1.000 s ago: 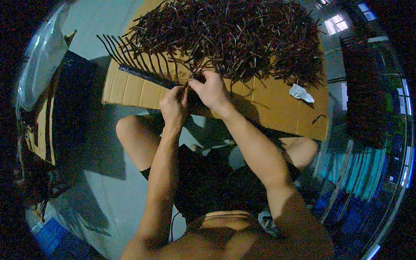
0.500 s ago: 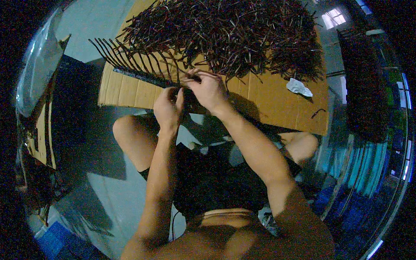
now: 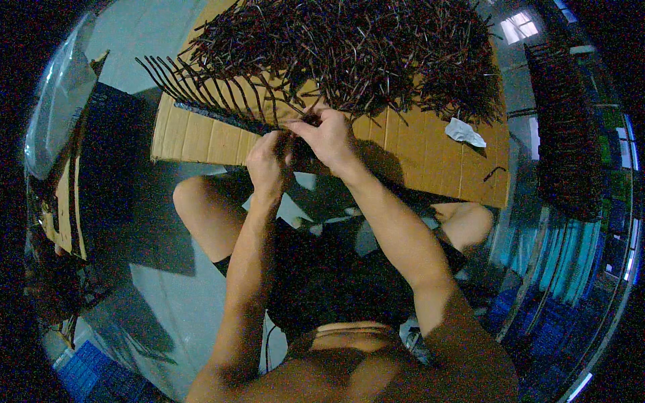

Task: The person sits on the floor and inserts individual dark bristles into slots along a black broom head. They repeatedly pick bristles from a pile on a cardboard sheet and press them into place, then place the completed broom head on a nearby rack.

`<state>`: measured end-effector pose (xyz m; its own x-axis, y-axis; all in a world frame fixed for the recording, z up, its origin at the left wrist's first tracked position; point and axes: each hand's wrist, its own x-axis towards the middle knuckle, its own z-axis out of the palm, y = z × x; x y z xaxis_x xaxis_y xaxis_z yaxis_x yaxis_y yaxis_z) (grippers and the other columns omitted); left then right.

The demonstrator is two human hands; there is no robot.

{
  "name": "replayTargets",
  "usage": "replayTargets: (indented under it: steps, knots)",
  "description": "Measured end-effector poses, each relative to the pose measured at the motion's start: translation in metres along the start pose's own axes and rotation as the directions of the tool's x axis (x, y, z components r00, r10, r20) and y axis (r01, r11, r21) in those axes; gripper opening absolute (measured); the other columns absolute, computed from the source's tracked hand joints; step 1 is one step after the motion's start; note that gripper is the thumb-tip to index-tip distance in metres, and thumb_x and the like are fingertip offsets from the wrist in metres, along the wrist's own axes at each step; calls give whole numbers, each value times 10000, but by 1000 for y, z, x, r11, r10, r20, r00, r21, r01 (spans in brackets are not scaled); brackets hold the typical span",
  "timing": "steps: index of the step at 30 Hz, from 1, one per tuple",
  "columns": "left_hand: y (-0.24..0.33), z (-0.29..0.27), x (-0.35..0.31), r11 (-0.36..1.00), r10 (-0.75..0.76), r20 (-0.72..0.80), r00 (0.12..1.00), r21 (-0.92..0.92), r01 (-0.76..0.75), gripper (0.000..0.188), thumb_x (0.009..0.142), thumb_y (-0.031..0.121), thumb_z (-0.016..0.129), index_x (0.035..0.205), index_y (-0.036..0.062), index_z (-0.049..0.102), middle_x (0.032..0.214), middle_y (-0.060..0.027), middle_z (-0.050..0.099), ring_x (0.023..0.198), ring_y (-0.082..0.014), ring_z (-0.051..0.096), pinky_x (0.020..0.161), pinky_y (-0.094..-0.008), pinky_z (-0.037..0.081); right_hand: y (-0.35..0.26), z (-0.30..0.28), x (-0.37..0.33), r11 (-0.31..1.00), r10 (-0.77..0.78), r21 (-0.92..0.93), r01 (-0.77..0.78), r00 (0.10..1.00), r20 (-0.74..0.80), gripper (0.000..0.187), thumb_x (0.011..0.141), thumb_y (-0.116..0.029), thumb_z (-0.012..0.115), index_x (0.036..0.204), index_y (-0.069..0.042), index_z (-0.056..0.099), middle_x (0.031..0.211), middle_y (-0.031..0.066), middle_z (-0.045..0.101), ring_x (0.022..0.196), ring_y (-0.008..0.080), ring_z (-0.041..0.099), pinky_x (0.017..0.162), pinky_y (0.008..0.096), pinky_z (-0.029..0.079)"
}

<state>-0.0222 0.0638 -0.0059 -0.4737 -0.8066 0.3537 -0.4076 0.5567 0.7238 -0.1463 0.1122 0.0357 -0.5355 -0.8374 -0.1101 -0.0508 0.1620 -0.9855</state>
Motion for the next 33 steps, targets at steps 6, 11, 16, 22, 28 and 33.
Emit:
replayTargets:
  steps: [6,11,16,22,28,33]
  knots:
    - [-1,1,-1,999,0,40,999,42,-2,132,751,102,655,872,64,616,826,-130,625,781,-333,593,680,-404,474,13,1,5,998,-31,-51,30,999,-28,189,792,-117,738,849,6,606,775,29,635,722,69,573,636,216,465]
    - [0,-2,-2,999,-11,59,998,44,8,165,739,85,647,899,60,616,840,-131,625,795,-339,592,697,-405,476,7,7,-3,975,-86,-212,70,994,-67,243,768,-211,732,876,-5,663,809,103,682,735,193,644,686,303,497]
    - [2,2,-3,999,20,-62,998,-40,-22,98,817,150,609,844,57,617,794,-113,621,748,-325,579,669,-420,457,-6,4,0,894,-136,-428,133,990,24,313,752,-308,715,820,-10,648,792,177,659,731,303,656,667,359,500]
    - [-4,2,-5,996,-88,38,995,33,87,188,800,180,659,927,43,648,815,-148,648,752,-333,622,659,-396,489,-4,5,-3,872,-155,-466,150,988,27,325,736,-274,745,814,23,638,743,159,640,670,209,602,655,318,467]
    - [5,-4,-4,979,-176,50,983,111,170,232,835,261,667,875,33,683,731,-163,660,676,-331,646,614,-375,506,-1,-38,13,981,104,-183,-71,978,181,216,893,-190,604,910,20,653,782,14,628,709,95,561,673,261,467]
    - [12,4,-13,993,-115,101,988,-21,118,247,835,281,666,923,49,676,759,-135,672,684,-295,659,628,-359,515,4,-40,6,985,158,73,-156,987,-21,260,920,-170,549,1059,23,653,1015,69,654,988,148,569,907,269,405]
